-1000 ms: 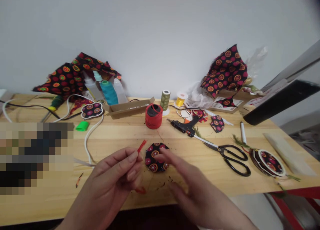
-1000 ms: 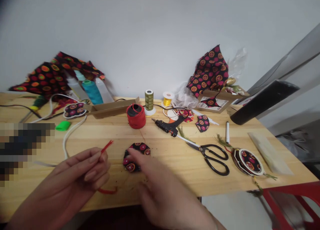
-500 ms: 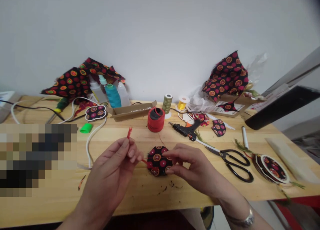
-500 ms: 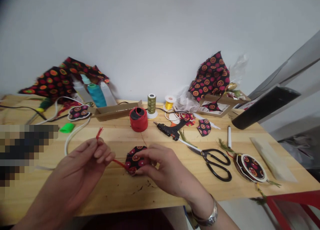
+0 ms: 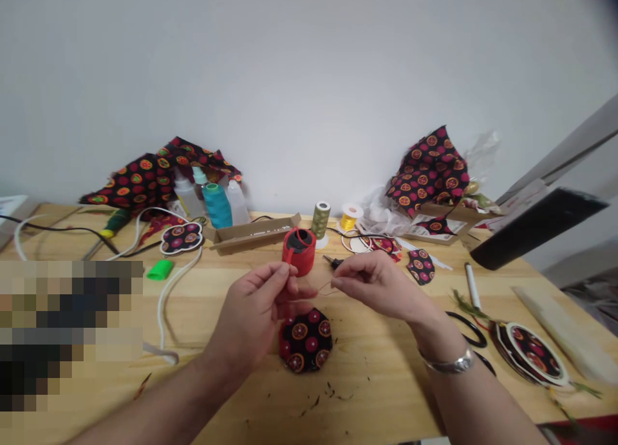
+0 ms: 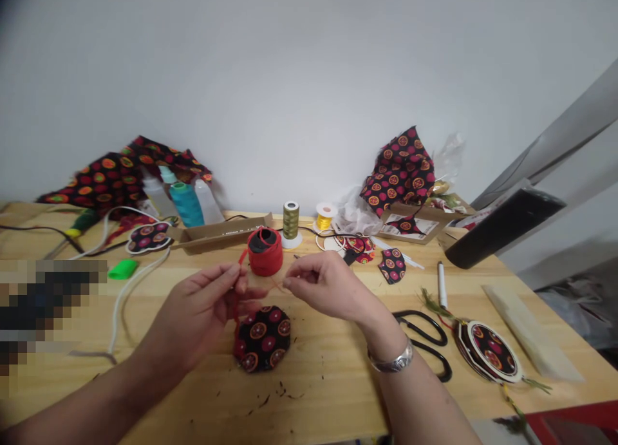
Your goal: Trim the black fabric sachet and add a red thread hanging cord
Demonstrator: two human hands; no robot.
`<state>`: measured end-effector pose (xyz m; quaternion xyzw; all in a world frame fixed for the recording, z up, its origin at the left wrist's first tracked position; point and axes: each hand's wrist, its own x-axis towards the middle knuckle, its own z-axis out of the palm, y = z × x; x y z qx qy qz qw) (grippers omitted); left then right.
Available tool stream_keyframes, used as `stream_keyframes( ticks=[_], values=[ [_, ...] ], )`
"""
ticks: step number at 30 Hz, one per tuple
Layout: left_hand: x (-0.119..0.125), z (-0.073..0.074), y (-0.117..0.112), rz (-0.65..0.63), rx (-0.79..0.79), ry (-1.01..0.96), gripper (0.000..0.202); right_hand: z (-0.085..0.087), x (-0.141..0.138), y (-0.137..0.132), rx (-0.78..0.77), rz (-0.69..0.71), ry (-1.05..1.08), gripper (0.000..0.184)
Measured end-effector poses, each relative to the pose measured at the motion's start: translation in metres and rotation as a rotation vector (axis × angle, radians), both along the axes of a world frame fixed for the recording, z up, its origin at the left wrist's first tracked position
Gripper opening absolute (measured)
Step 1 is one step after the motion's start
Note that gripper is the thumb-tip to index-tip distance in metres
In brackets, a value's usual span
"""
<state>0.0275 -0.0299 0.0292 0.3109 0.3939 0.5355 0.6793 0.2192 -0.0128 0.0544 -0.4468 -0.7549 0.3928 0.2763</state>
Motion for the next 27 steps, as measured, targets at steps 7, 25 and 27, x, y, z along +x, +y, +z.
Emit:
stream_keyframes(
  ticks=[7,25,27],
  values=[
    [0.014,-0.008,0.003,-0.063,0.066,0.029,0.015,0.001,-0.006,0.002,0.178,-0.013,0.011,0.032],
    [0.000,-0.022,0.010,0.060,0.123,0.212,0.016,-0.032,-0.035,-0.001,-0.145,-0.010,0.239,0.031],
    [0.001,-0.022,0.011,0.088,0.127,0.217,0.015,-0.035,-0.034,0.000,-0.119,-0.094,0.200,0.032]
  ],
)
